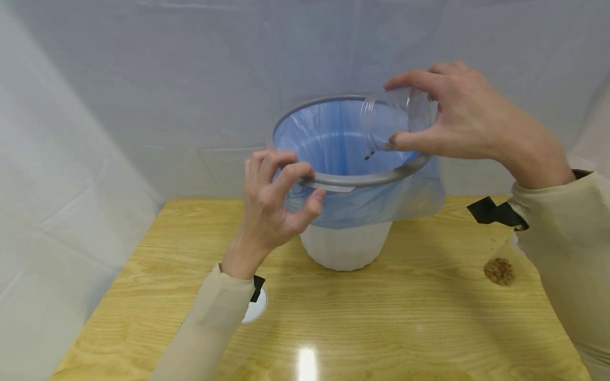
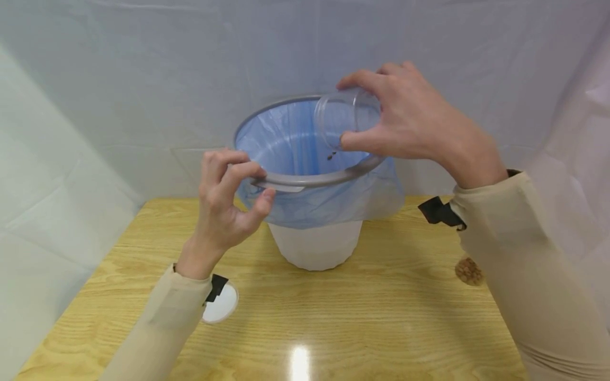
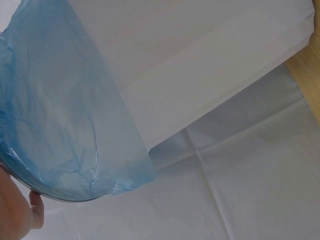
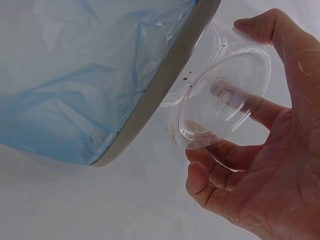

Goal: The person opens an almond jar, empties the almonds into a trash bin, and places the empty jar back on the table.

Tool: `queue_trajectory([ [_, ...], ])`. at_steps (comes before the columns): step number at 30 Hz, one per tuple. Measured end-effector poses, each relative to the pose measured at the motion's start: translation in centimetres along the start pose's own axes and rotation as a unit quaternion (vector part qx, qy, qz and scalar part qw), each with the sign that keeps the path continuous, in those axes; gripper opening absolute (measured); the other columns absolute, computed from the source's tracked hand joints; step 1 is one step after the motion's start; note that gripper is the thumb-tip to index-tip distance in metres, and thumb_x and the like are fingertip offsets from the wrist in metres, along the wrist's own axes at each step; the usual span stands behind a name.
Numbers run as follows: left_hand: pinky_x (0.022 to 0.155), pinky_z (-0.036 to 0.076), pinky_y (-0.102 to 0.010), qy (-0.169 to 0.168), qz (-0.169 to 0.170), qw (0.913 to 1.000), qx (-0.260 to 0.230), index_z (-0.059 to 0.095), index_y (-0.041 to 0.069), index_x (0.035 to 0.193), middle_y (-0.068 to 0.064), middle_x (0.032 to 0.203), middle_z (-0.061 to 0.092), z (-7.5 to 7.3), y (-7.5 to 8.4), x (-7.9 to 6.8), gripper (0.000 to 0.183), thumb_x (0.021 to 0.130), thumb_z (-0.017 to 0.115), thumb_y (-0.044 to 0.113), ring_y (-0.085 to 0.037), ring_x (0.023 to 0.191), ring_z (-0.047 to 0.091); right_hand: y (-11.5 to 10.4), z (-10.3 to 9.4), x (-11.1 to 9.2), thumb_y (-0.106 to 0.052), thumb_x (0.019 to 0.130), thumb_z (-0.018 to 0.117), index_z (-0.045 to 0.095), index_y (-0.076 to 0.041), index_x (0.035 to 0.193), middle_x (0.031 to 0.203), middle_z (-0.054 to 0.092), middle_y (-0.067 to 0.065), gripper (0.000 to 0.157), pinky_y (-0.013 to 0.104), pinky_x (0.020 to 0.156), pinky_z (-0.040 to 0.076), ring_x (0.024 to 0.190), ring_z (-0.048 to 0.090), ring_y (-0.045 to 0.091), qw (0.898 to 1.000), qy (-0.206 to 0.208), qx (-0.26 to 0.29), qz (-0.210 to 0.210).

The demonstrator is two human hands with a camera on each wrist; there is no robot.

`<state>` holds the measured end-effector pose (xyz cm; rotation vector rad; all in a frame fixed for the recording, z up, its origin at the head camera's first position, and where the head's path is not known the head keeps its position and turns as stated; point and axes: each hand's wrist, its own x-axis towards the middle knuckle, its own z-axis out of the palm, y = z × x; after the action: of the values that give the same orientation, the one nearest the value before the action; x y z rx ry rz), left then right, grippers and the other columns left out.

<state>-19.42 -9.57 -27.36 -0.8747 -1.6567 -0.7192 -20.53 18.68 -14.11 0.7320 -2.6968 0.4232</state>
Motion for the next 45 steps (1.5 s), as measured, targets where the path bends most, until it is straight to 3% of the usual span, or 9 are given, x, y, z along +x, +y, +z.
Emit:
queue_trajectory([
  [10,0.08,0.036,-0.051,-0.001,-0.001,1.0,-0.002,0.066,0.009,0.095,-0.012,0.097,0.059,0.2,0.0,0.1,0.026,0.088,0.066,0.035,-0.034,0.092,0.049,0.1,0.1,-0.1,-0.045,0.08,0.079,0.053,-0.026,0.148,0.142,0.054,0.023,0.075,0.062,0.095,0.036,0.124,0.045,0.045,1.0,0.003,-0.004,-0.004],
  [16,0.08,0.036,-0.051,-0.001,0.001,1.0,-0.003,0.066,0.01,0.096,-0.011,0.097,0.059,0.3,0.0,0.0,0.026,0.088,0.065,0.035,-0.034,0.091,0.048,0.2,0.2,-0.1,-0.042,0.081,0.08,0.05,-0.022,0.149,0.138,0.058,0.021,0.077,0.063,0.101,0.034,0.124,0.046,0.045,1.0,0.008,0.005,-0.01],
  [23,0.079,0.035,-0.051,0.001,0.001,1.0,-0.004,0.066,0.01,0.095,-0.012,0.097,0.059,0.3,-0.1,0.0,0.026,0.088,0.065,0.035,-0.033,0.091,0.049,0.1,0.3,-0.1,-0.041,0.081,0.079,0.051,-0.017,0.144,0.123,0.062,0.017,0.073,0.048,0.081,0.034,0.104,0.05,0.036,1.0,0.021,0.004,-0.014],
  [29,0.079,0.034,-0.05,0.004,0.001,1.0,-0.005,0.066,0.01,0.095,-0.011,0.097,0.06,0.3,-0.2,-0.1,0.026,0.089,0.065,0.035,-0.033,0.09,0.048,0.2,0.3,0.0,-0.039,0.081,0.079,0.054,-0.018,0.142,0.126,0.062,0.019,0.069,0.056,0.089,0.035,0.114,0.049,0.042,0.999,0.024,0.008,-0.024],
  [37,0.079,0.035,-0.05,0.002,0.0,1.0,-0.003,0.067,0.009,0.096,-0.011,0.097,0.06,0.4,-0.3,-0.1,0.026,0.089,0.065,0.035,-0.033,0.091,0.049,0.1,0.1,0.3,-0.043,0.081,0.078,0.058,-0.021,0.14,0.128,0.063,0.018,0.067,0.056,0.094,0.036,0.117,0.049,0.041,1.0,0.021,0.003,-0.023],
  [45,0.078,0.034,-0.05,0.003,0.005,1.0,-0.007,0.066,0.009,0.096,-0.012,0.097,0.06,0.3,-0.4,-0.1,0.027,0.09,0.064,0.035,-0.033,0.09,0.049,-0.4,-0.2,1.6,-0.043,0.079,0.077,0.062,-0.017,0.137,0.123,0.064,0.023,0.065,0.057,0.094,0.037,0.112,0.052,0.043,0.998,0.009,-0.035,-0.045],
])
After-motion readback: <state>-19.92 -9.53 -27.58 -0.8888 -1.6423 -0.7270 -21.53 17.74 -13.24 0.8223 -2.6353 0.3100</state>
